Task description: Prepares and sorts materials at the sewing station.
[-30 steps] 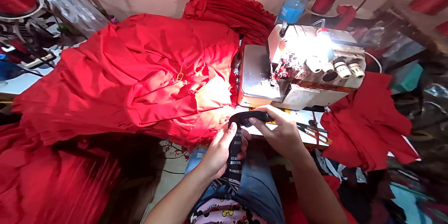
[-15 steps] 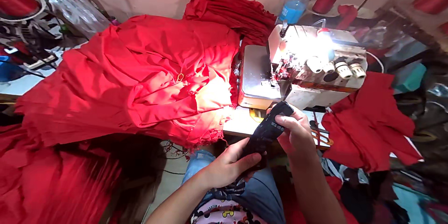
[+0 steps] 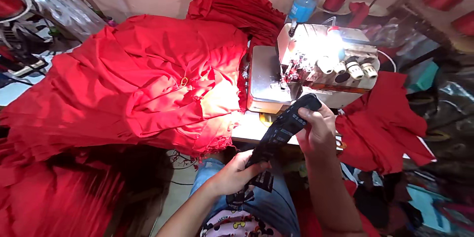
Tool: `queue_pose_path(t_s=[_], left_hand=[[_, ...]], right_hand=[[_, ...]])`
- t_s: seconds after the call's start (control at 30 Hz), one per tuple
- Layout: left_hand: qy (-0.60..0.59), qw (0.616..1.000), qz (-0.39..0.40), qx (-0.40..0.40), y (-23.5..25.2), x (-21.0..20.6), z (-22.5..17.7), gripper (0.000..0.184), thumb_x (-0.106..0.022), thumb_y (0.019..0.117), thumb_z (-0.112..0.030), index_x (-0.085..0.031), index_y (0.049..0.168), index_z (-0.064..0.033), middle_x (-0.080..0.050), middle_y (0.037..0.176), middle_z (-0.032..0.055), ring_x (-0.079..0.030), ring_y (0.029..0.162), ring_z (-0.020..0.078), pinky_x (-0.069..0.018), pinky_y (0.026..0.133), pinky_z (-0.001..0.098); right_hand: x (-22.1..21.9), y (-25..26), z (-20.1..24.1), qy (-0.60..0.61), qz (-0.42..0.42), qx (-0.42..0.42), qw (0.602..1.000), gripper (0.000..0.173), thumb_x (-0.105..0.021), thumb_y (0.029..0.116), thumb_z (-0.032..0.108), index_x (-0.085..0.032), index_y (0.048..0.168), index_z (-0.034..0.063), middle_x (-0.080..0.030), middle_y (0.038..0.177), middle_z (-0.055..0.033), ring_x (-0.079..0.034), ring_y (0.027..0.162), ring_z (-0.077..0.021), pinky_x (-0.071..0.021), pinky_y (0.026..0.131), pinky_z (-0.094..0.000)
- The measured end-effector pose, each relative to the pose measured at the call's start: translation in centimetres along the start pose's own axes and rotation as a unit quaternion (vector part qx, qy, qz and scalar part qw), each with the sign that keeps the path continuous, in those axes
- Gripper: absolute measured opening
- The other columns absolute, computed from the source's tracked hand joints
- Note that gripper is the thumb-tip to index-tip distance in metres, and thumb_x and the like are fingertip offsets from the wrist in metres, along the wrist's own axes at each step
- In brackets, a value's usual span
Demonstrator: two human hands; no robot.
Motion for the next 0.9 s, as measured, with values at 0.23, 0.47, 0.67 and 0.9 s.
queue_pose_path(t_s=[0.23, 0.47, 0.67, 0.9], left_hand=[[-0.142, 0.989, 0.038, 0.013, -0.4, 0.4, 1.3, 0.012, -0.056, 0.1044, -0.027, -0.064, 0.11, -0.0204, -0.069, 0.093, -0.016, -0.061, 0.072, -0.0079, -0.0506, 0.063, 0.0112], [-0.182, 0.96, 0.196, -0.079, -1.0, 1.0, 1.9, 0.073, -0.083, 0.0838, -0.026, -0.044, 0.144, -0.016, -0.064, 0.104, -0.0078, -0.06, 0.082, -0.0031, -0.0516, 0.071, 0.0145], [-0.182, 0.98, 0.074, -0.024, -0.5, 1.9, 1.8, 0.029, -0.058, 0.0999, -0.015, -0.057, 0.129, -0.0153, -0.066, 0.098, -0.0103, -0.059, 0.073, -0.0026, -0.0503, 0.065, 0.016], [-0.05, 0.994, 0.094, 0.023, -1.1, 2.8, 2.2, 0.027, -0.044, 0.1023, -0.009, -0.06, 0.125, -0.0104, -0.063, 0.081, -0.0133, -0.056, 0.065, -0.0061, -0.0489, 0.06, 0.0129]], right_hand=[[-0.3, -0.2, -0.8, 0.013, 0.002, -0.019, 1.0, 0.025, -0.056, 0.0874, 0.001, -0.075, 0.093, 0.0163, -0.075, 0.083, 0.0032, -0.071, 0.077, -0.0038, -0.0609, 0.075, -0.0237], [-0.1, 0.1, -0.7, 0.034, -0.018, -0.006, 0.999, 0.027, -0.054, 0.0896, 0.0, -0.074, 0.094, 0.0163, -0.075, 0.082, 0.003, -0.071, 0.077, -0.004, -0.0609, 0.075, -0.0236], [0.1, 0.3, -0.2, 0.037, -0.054, 0.029, 0.997, 0.028, -0.049, 0.0938, 0.002, -0.072, 0.101, 0.0169, -0.075, 0.088, 0.0037, -0.072, 0.082, -0.0049, -0.0615, 0.078, -0.026], [2.1, 0.8, 3.1, 0.026, -0.111, 0.126, 0.986, 0.023, -0.046, 0.0992, 0.007, -0.066, 0.104, 0.0181, -0.074, 0.089, 0.0051, -0.072, 0.083, -0.0053, -0.0619, 0.077, -0.0261]])
Point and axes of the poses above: each hand's wrist, its own y-axis towards the middle knuckle, its own x-axis out of the back of the hand, z = x × y, the point moved 5 cm from there along y, towards the middle knuckle
